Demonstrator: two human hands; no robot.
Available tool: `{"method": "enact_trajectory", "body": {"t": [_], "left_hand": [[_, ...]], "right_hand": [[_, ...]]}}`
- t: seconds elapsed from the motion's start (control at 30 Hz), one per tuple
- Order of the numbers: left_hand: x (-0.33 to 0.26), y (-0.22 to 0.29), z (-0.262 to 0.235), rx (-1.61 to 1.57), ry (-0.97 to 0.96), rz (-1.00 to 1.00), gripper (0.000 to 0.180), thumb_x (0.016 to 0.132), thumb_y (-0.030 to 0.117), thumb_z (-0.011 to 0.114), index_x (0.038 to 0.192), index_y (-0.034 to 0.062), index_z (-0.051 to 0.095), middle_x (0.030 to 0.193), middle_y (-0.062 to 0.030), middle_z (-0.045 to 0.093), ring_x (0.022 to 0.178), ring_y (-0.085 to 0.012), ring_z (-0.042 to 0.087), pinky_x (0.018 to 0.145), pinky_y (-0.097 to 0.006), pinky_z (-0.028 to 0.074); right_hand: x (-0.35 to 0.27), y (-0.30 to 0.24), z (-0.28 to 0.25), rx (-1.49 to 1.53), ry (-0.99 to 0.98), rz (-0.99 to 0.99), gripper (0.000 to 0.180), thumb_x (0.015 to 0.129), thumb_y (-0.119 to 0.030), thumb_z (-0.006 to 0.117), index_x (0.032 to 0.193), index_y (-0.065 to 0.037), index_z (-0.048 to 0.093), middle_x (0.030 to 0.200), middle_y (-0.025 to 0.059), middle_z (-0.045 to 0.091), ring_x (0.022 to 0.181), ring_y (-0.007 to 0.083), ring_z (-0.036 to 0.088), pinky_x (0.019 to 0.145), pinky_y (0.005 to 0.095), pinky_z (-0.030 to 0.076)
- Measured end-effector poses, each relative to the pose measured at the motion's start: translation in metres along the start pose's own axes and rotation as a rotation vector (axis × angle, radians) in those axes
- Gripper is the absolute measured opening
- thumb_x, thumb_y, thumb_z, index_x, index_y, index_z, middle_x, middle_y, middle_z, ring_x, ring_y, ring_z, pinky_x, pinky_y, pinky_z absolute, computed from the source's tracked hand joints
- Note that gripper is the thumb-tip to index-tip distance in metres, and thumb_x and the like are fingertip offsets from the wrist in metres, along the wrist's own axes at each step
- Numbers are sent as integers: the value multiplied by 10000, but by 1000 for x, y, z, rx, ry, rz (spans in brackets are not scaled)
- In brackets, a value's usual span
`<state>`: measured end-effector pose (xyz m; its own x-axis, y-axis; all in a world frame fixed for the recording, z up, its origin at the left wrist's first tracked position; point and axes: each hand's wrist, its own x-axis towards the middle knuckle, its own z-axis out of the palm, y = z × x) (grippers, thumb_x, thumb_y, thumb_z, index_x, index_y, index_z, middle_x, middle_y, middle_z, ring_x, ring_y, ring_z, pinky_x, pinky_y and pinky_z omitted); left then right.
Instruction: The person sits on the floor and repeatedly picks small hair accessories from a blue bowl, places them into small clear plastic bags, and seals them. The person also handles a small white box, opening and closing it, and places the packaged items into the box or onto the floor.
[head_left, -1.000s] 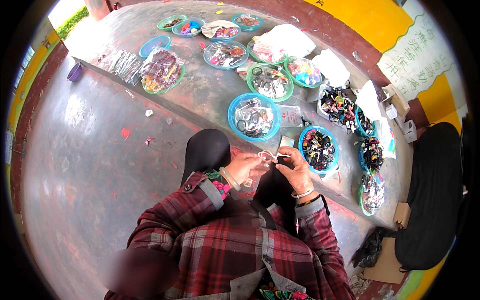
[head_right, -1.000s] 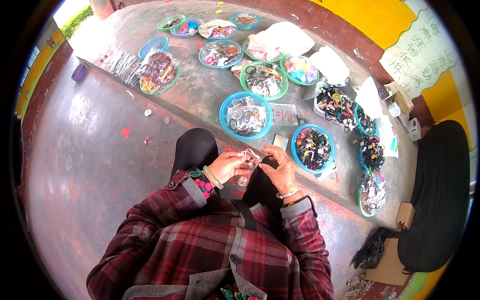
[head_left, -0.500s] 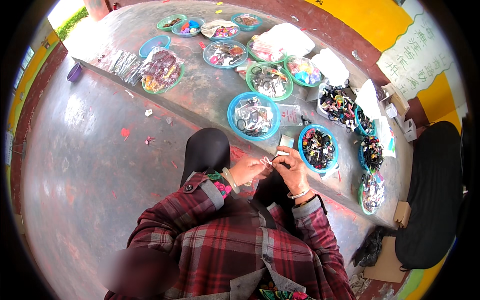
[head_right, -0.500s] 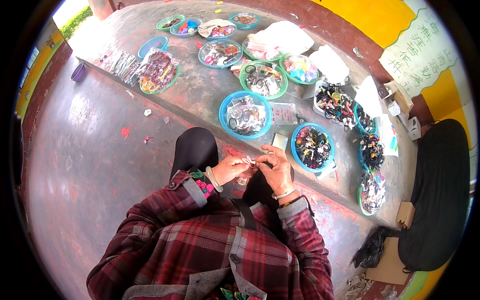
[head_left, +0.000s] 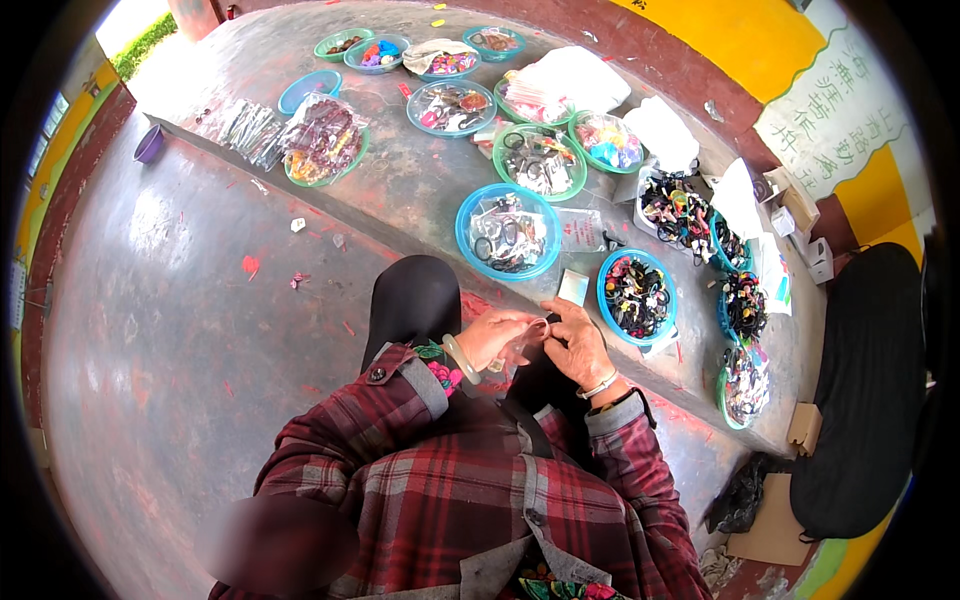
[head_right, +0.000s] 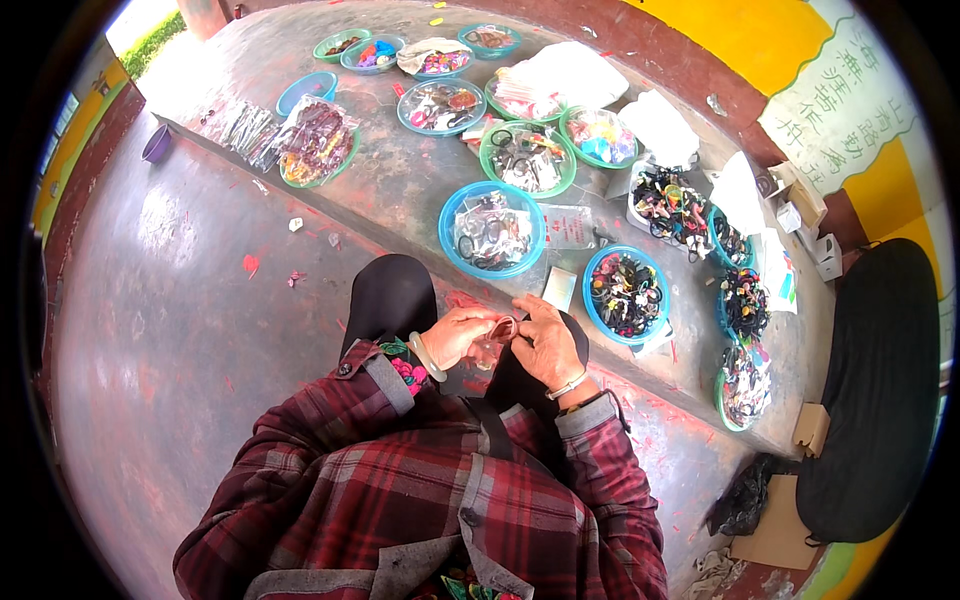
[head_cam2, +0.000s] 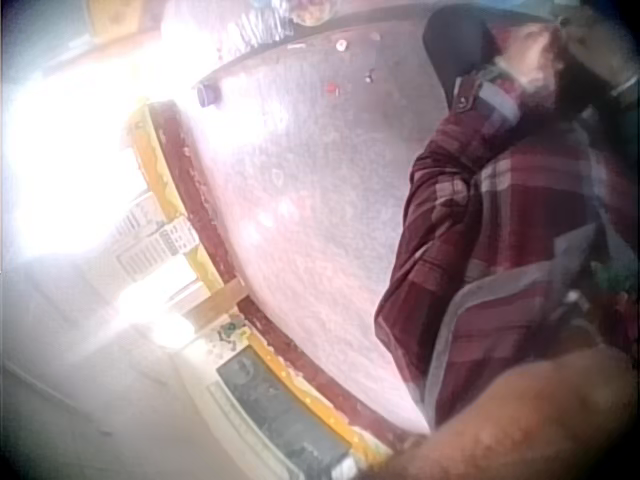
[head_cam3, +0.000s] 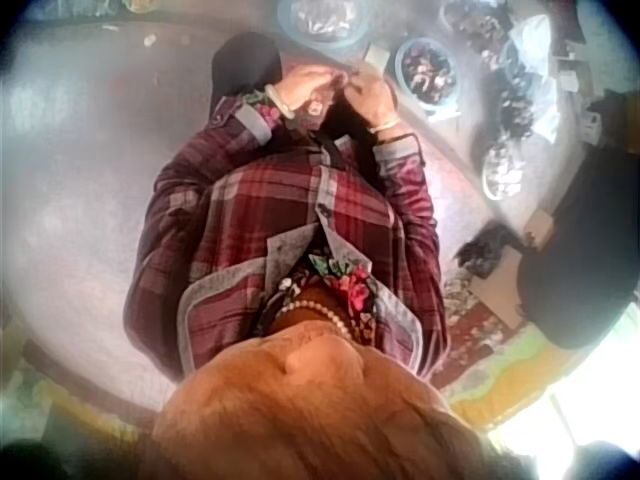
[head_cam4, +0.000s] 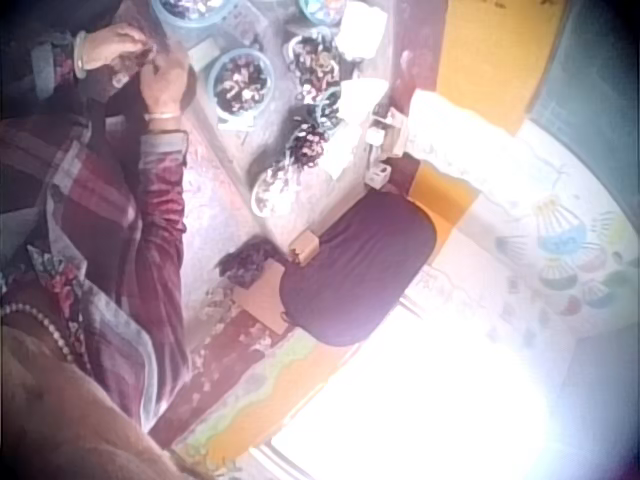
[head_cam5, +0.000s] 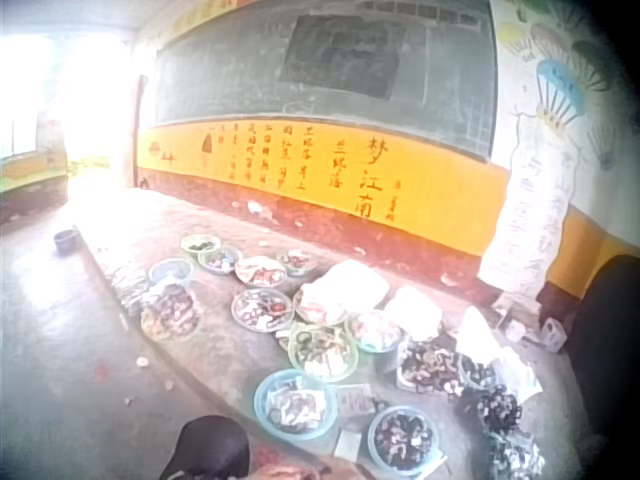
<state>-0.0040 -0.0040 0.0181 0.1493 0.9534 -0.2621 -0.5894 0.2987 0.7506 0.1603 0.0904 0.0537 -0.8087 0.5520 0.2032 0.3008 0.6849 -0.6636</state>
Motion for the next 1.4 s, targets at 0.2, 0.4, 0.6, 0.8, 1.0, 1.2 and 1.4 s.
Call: {"method": "enact_trajectory", "body": {"t": [0.2,0.4,0.6,0.8,1.0,1.2,1.4], "left_hand": [[-7,12,11,75,61,8,369,931,207,389,1212,-20,461,1139,-123,539,1044,-204,538,694,-329,538],[-4,7,8,103,28,52,379,933,214,383,1225,-18,450,1185,-116,521,1095,-202,507,706,-323,535],[-1,3,4,133,-1,52,364,932,188,386,1228,-13,449,1158,-111,529,1023,-188,543,704,-325,540],[3,-3,0,71,-18,-4,359,933,185,389,1233,-4,447,1081,-95,549,897,-165,580,697,-321,546],[0,1,3,56,-13,-22,371,930,194,393,1241,-4,437,1056,-88,554,883,-157,574,688,-314,545],[0,4,3,-62,4,25,372,927,193,396,1230,-21,427,1064,-118,549,887,-177,579,706,-314,537],[1,2,1,-93,-48,22,372,930,190,392,1232,-27,422,1099,-143,542,902,-194,582,733,-321,530]], "right_hand": [[3,-12,-8,91,53,119,126,670,-71,619,784,-52,669,1114,141,567,1132,323,460,957,381,364],[4,-11,-10,118,209,208,134,652,-111,708,777,-74,678,1108,116,569,1108,289,473,923,373,383],[5,-14,-11,1,185,81,124,639,-84,694,762,-99,686,1109,107,563,1131,307,449,920,378,381],[6,-18,-6,-105,102,-20,102,653,-104,654,751,-97,682,1130,127,556,1153,333,432,946,396,361],[8,-8,-8,-13,-66,-73,140,698,-134,645,821,-78,682,1137,171,551,1156,367,427,961,407,349],[8,-15,-21,131,-7,74,228,699,-208,710,893,-91,681,1177,186,518,1181,374,403,970,405,338],[2,-14,-10,29,-98,21,185,673,-169,706,846,-107,683,1200,167,501,1196,371,385,989,413,320]]}}
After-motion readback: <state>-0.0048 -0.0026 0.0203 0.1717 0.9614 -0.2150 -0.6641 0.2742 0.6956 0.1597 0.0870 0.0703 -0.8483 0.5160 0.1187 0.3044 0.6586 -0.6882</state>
